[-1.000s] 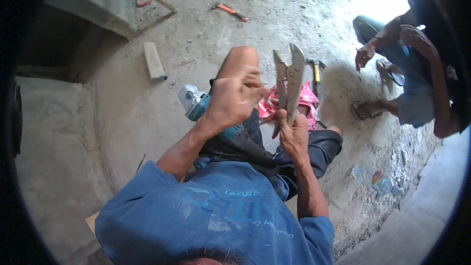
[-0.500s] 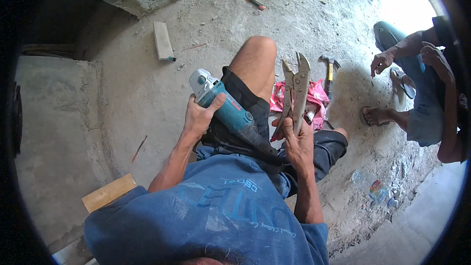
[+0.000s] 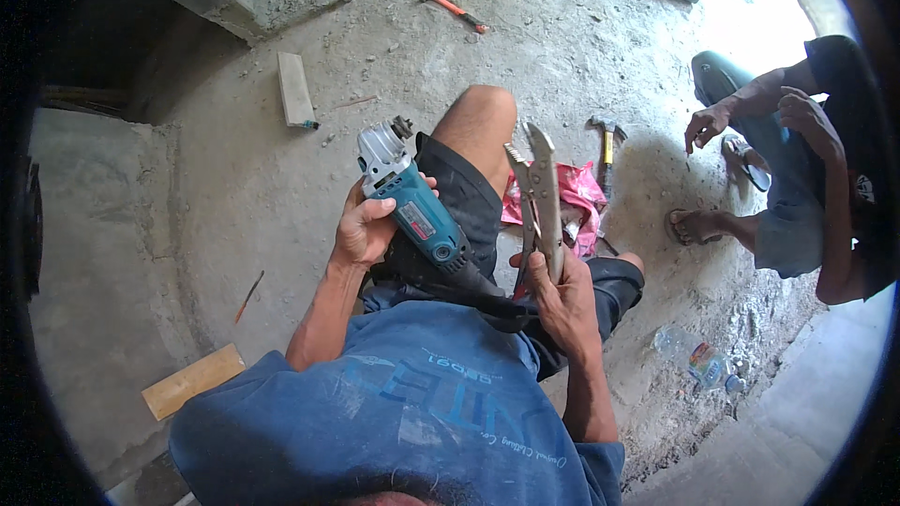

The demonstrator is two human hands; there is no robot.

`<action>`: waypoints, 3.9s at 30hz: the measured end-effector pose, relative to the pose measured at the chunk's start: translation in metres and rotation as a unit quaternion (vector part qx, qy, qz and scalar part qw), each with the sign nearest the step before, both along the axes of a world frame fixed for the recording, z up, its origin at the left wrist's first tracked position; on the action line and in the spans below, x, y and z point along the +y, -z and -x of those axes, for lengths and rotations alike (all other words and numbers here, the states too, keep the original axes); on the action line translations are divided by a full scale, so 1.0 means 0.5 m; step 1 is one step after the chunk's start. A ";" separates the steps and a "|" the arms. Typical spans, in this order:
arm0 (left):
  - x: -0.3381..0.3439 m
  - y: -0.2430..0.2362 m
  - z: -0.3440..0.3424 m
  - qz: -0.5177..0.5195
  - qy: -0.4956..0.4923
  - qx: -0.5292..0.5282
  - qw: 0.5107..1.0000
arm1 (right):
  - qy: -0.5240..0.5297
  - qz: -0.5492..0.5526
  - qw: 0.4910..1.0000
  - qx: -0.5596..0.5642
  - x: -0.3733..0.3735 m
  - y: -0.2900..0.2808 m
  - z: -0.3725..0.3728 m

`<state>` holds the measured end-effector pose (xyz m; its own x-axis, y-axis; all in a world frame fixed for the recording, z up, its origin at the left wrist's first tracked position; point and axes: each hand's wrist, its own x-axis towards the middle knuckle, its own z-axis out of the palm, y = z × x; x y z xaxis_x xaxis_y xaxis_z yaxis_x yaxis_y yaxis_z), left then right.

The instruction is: The person uses a pair of locking pliers and a hammer to loosen the locking nut on an angle grinder.

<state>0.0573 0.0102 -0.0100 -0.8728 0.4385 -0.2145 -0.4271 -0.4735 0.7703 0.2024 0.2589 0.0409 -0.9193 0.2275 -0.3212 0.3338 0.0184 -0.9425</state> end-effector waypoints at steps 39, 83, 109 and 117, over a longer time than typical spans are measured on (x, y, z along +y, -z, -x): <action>0.049 0.093 0.038 -0.266 0.121 -0.097 0.951 | -0.143 -0.340 0.910 -0.188 -0.140 -0.163 0.132; 0.052 0.118 0.041 -0.181 0.154 0.007 0.971 | -0.227 -0.180 0.887 -0.360 -0.119 -0.280 0.219; 0.045 0.148 0.018 -0.207 0.184 -0.023 0.961 | -0.230 -0.193 0.852 -0.428 -0.127 -0.317 0.246; 0.031 0.143 0.019 -0.123 0.218 0.037 0.968 | -0.253 -0.197 0.863 -0.391 -0.111 -0.317 0.221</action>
<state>0.0478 0.0259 -0.0815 -0.6027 0.7979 -0.0010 -0.5756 -0.4339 0.6931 0.0920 0.2032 0.1995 -0.4711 0.0943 -0.8770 0.7197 0.6160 -0.3203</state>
